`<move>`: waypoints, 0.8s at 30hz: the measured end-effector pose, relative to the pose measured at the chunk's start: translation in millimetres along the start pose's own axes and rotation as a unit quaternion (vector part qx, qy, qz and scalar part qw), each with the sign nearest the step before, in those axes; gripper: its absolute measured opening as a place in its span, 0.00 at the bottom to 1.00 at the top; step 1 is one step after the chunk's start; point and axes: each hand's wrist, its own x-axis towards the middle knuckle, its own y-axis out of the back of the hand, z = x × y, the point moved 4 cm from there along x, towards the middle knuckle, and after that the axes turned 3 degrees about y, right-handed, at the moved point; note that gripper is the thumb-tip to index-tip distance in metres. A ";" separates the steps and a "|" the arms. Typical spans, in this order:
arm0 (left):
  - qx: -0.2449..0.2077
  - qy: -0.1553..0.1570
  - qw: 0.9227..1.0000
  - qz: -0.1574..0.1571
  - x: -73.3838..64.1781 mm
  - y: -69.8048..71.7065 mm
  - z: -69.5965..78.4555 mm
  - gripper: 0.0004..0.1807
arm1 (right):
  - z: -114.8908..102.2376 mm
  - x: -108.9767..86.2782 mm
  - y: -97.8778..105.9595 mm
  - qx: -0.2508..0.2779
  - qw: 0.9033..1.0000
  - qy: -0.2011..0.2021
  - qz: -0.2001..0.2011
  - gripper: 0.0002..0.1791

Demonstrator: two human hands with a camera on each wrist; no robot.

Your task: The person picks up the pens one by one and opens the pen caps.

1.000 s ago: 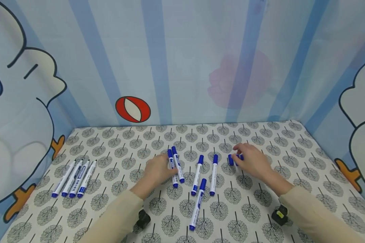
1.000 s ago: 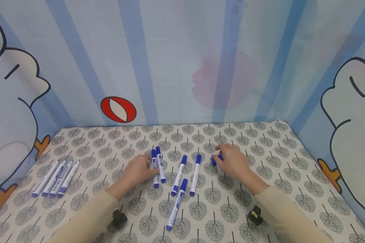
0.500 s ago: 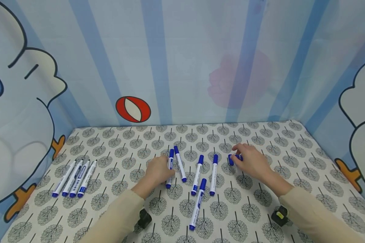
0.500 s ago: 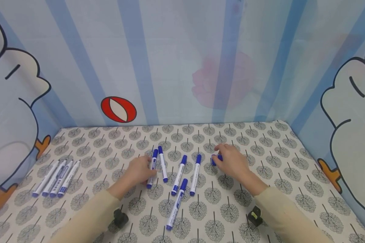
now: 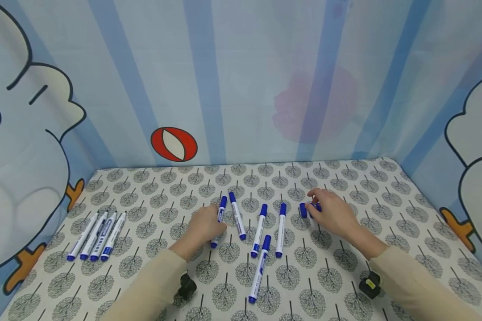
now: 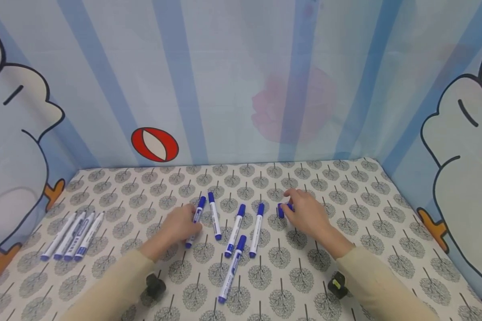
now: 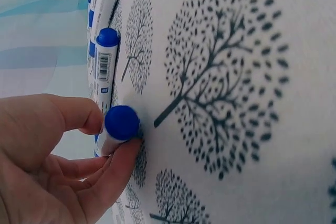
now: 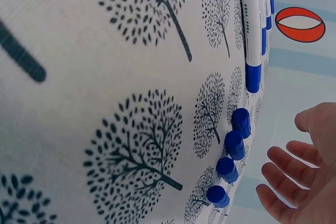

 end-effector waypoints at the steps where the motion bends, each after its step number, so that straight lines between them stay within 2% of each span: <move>1: 0.008 -0.001 1.000 0.002 0.3 1.3 -0.6 0.08 | 0.2 0.0 0.1 0.001 1.000 -0.001 0.000 0.18; 6: 0.031 0.004 0.999 0.009 3.3 6.3 -4.8 0.14 | 0.6 0.1 0.4 0.008 1.000 -0.001 0.001 0.17; 13: 0.057 0.007 0.998 0.008 3.0 16.1 -11.7 0.11 | -0.3 1.1 0.7 0.013 1.000 0.000 -0.001 0.17; 18: 0.064 0.003 0.998 0.011 2.2 22.3 -14.2 0.18 | -0.8 1.6 0.2 0.014 1.000 0.004 0.000 0.17; 24: 0.065 -0.001 0.998 0.023 1.1 28.3 -15.2 0.16 | -1.9 2.4 -0.2 0.021 1.000 0.014 0.002 0.16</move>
